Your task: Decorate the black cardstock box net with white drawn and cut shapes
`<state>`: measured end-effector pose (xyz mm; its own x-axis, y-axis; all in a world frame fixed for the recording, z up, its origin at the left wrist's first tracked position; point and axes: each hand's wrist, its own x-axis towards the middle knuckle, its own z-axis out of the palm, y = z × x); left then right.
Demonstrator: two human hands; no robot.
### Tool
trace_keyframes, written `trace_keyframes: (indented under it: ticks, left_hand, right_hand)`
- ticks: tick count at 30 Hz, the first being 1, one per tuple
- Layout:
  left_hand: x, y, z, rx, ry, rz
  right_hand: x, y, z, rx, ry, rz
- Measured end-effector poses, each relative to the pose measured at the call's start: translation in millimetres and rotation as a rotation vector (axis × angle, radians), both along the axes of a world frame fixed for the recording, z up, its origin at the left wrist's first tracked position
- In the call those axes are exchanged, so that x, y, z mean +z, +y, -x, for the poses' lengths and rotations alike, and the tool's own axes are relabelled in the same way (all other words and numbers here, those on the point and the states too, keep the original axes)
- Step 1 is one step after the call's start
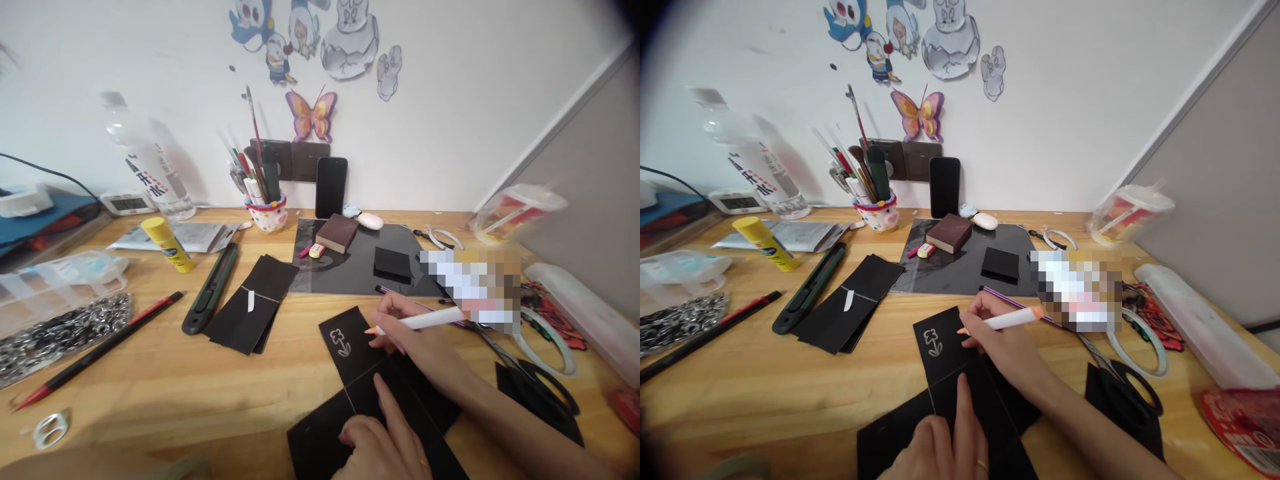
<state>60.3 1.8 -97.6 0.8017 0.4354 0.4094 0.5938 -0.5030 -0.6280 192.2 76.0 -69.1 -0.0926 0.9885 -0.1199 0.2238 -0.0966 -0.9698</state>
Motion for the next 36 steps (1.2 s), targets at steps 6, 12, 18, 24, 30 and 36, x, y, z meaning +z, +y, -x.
trace_keyframes:
  ticks: [6,12,18,24,30,36]
  left_hand:
    - [18.3,20,6,-0.139,-0.022,-0.011]
    - [15.8,17,6,-0.107,0.068,-0.013]
    - [14.3,15,3,-0.057,0.04,0.003]
    - [17.6,13,2,-0.046,0.017,0.001]
    - [18.3,14,2,-0.06,-0.013,0.014]
    - [19.9,16,2,-0.075,-0.008,0.02]
  right_hand:
    - [-6.7,3,-5,0.057,-0.103,-0.05]
    - [-6.6,-4,-7,0.056,-0.192,-0.116]
    - [-3.3,-4,-6,0.049,-0.312,-0.155]
    - [-1.3,-5,-2,0.017,-0.376,-0.166]
    - [0.9,-4,0,0.011,-0.38,-0.192]
    - [0.2,-5,1,0.016,-0.425,-0.184]
